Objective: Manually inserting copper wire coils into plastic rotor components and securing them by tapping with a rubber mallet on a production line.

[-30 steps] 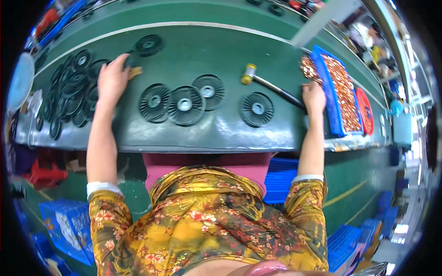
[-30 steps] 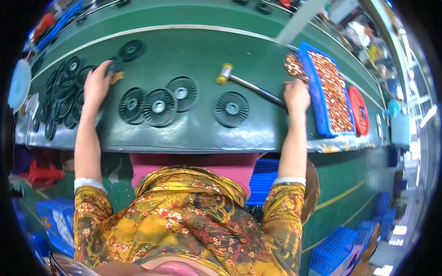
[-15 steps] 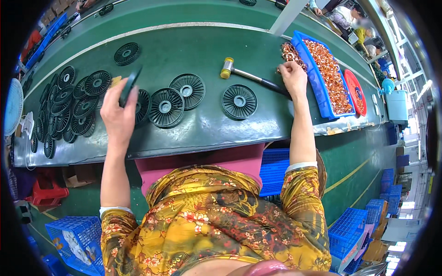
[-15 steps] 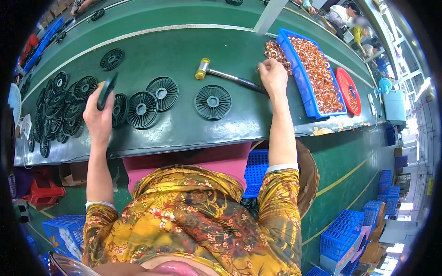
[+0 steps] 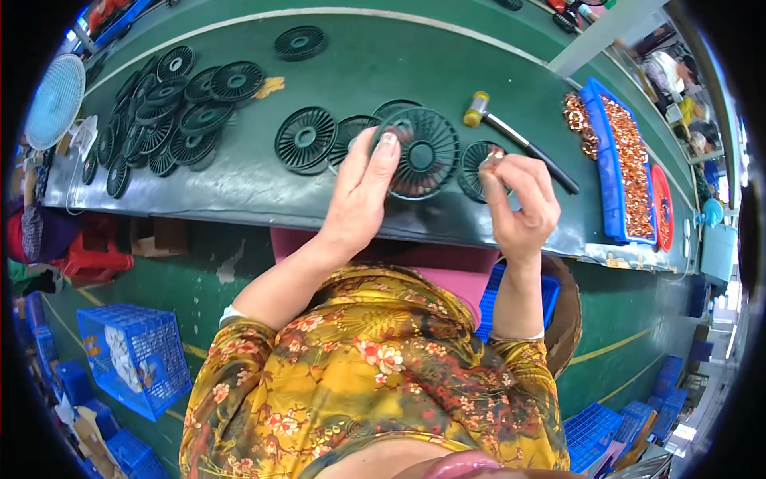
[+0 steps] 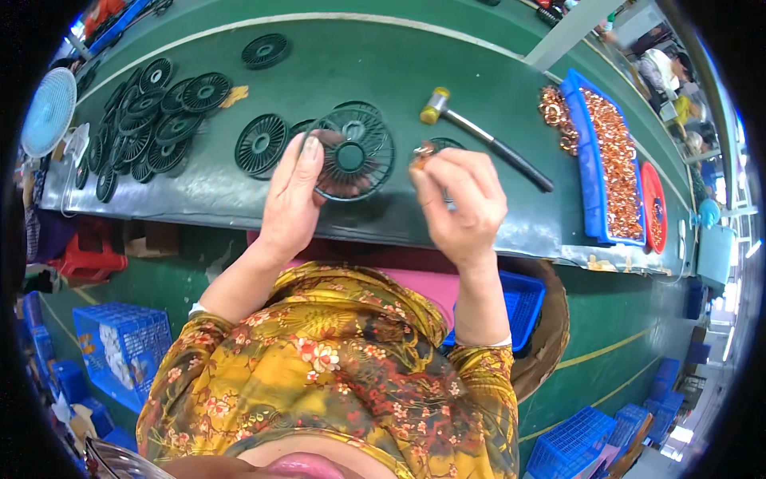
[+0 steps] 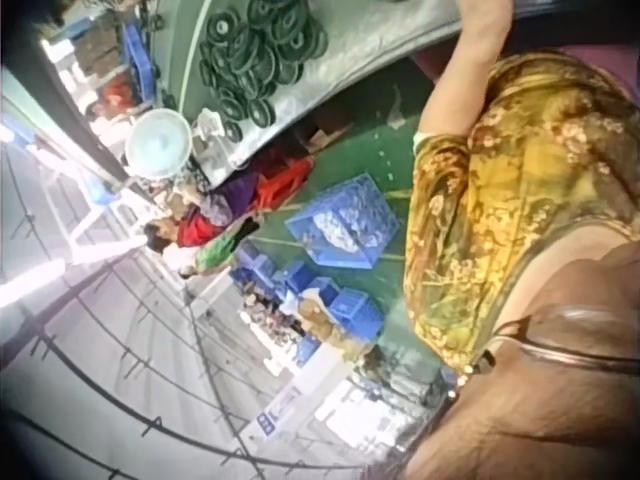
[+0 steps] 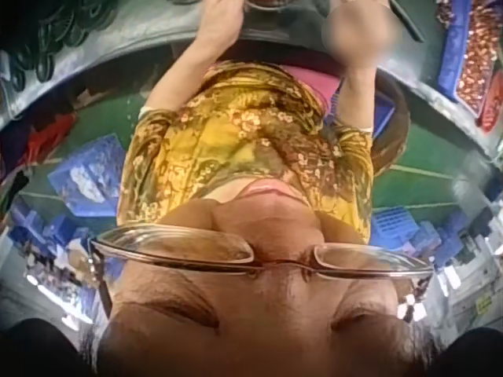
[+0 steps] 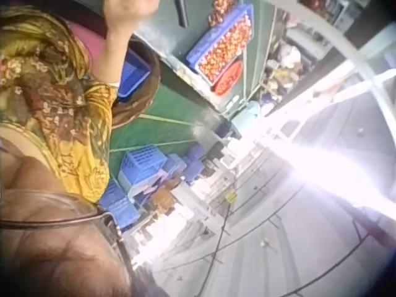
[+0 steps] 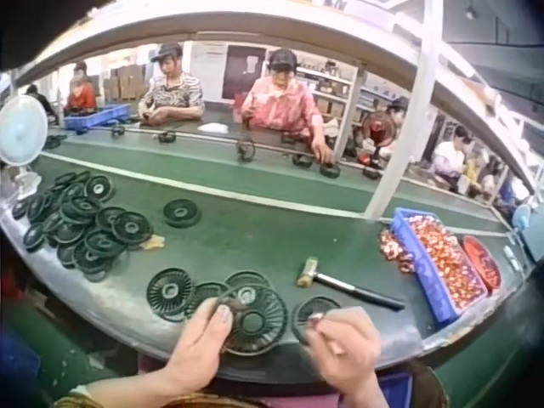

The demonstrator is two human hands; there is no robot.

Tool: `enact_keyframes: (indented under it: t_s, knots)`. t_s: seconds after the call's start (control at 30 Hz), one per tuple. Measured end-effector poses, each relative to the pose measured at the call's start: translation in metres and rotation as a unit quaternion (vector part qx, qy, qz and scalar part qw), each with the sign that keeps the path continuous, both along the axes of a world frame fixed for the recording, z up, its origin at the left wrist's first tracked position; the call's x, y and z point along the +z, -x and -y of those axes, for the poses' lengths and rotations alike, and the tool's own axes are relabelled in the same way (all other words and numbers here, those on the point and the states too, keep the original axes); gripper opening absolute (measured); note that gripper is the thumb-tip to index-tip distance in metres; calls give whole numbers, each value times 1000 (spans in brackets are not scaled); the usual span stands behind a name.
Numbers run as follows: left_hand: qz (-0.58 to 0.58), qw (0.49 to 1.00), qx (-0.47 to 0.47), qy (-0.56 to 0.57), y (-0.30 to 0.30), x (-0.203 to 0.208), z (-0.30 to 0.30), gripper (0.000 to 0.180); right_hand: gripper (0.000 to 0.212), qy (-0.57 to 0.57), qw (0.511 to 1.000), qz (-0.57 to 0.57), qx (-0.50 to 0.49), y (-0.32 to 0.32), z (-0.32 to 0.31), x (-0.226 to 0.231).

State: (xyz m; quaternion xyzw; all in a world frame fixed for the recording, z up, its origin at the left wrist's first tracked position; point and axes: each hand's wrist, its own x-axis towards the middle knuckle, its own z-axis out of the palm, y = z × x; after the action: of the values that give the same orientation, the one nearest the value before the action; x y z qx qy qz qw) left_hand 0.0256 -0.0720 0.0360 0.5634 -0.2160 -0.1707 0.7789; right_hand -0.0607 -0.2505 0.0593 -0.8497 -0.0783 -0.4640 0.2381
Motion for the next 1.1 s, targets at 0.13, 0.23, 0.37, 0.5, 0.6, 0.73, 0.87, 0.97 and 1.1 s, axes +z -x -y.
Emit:
enact_keyframes:
  t_s: [0.13,0.23,0.37,0.5,0.6,0.73,0.87,0.97,1.1]
  knots:
    - [32,999,-1,-16,6,-7,0,38,23,26,997,19,68,-5,-31,0]
    - [2,999,-15,-36,15,-2,-3,35,21,42,997,-15,56,-11,-42,-6]
    - [142,984,63,-87,21,-6,-5,27,13,7,996,-92,-12,-11,-56,-13]
    - [145,985,57,-68,28,-22,-6,23,12,-56,990,-123,-29,-11,-65,-22]
    - [102,994,36,-4,28,-26,-4,26,13,-123,988,-58,-68,-12,-76,-31]
    - [-47,990,-7,132,29,-12,4,32,33,-9,994,-24,-107,-9,-65,-27]
    - [-142,967,-148,149,21,6,-17,45,32,72,996,-38,-23,0,-44,-13]
    - [-147,981,-102,72,21,2,-12,43,30,66,992,-91,51,-1,-30,-13]
    - [68,995,37,-58,6,8,-22,40,33,-39,971,-171,160,-14,14,-9]
